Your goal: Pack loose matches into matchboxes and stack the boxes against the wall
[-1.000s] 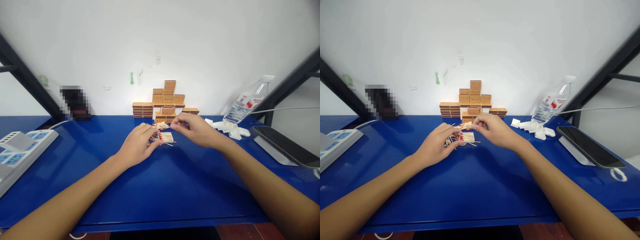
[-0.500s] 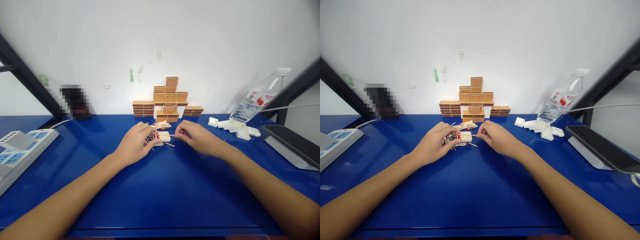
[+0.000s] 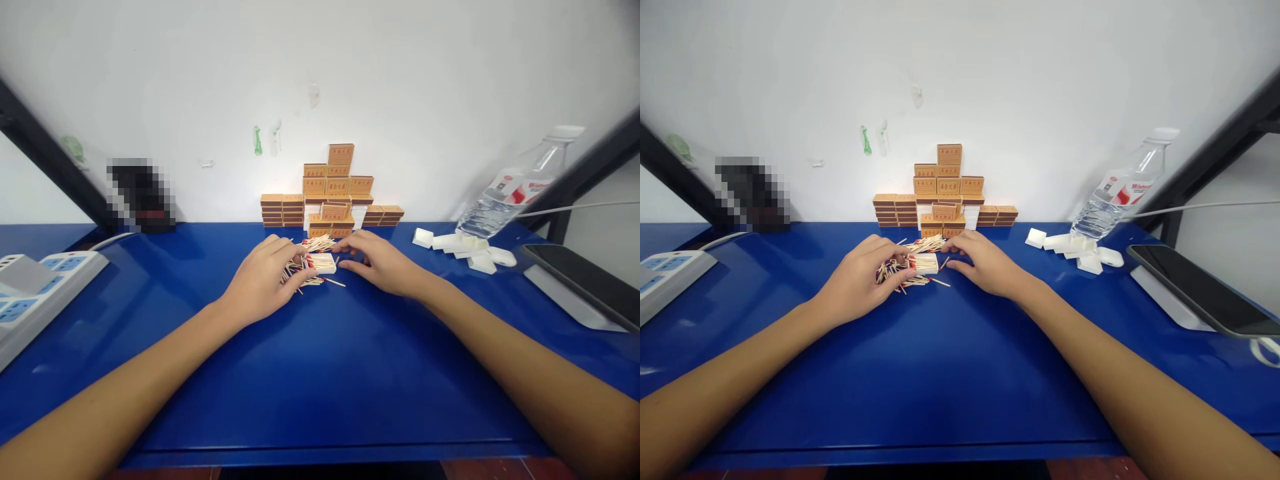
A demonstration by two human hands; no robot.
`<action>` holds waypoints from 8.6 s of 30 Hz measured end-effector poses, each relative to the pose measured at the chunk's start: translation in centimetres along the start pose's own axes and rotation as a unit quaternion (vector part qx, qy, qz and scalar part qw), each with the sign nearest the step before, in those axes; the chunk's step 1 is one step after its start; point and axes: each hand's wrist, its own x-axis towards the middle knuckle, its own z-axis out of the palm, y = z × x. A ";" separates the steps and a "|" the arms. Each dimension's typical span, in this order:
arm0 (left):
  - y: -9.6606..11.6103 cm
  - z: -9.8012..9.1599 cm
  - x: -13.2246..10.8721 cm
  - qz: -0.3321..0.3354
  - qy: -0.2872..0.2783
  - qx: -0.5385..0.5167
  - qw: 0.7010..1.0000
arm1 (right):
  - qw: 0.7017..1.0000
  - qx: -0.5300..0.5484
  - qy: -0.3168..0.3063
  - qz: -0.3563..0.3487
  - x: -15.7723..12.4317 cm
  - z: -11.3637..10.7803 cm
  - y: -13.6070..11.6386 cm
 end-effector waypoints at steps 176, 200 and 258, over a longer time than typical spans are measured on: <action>0.6 0.1 0.0 0.003 0.000 -0.039 0.999 | 0.999 0.017 0.033 -0.008 -1.2 -0.2 -4.8; 1.6 0.1 -0.1 0.041 -0.022 -0.055 0.997 | 0.998 -0.005 0.057 -0.032 -1.5 -0.2 -5.6; -0.1 0.1 0.0 -0.036 0.016 -0.005 0.999 | 0.973 -0.045 -0.203 0.102 -2.2 -0.7 -6.1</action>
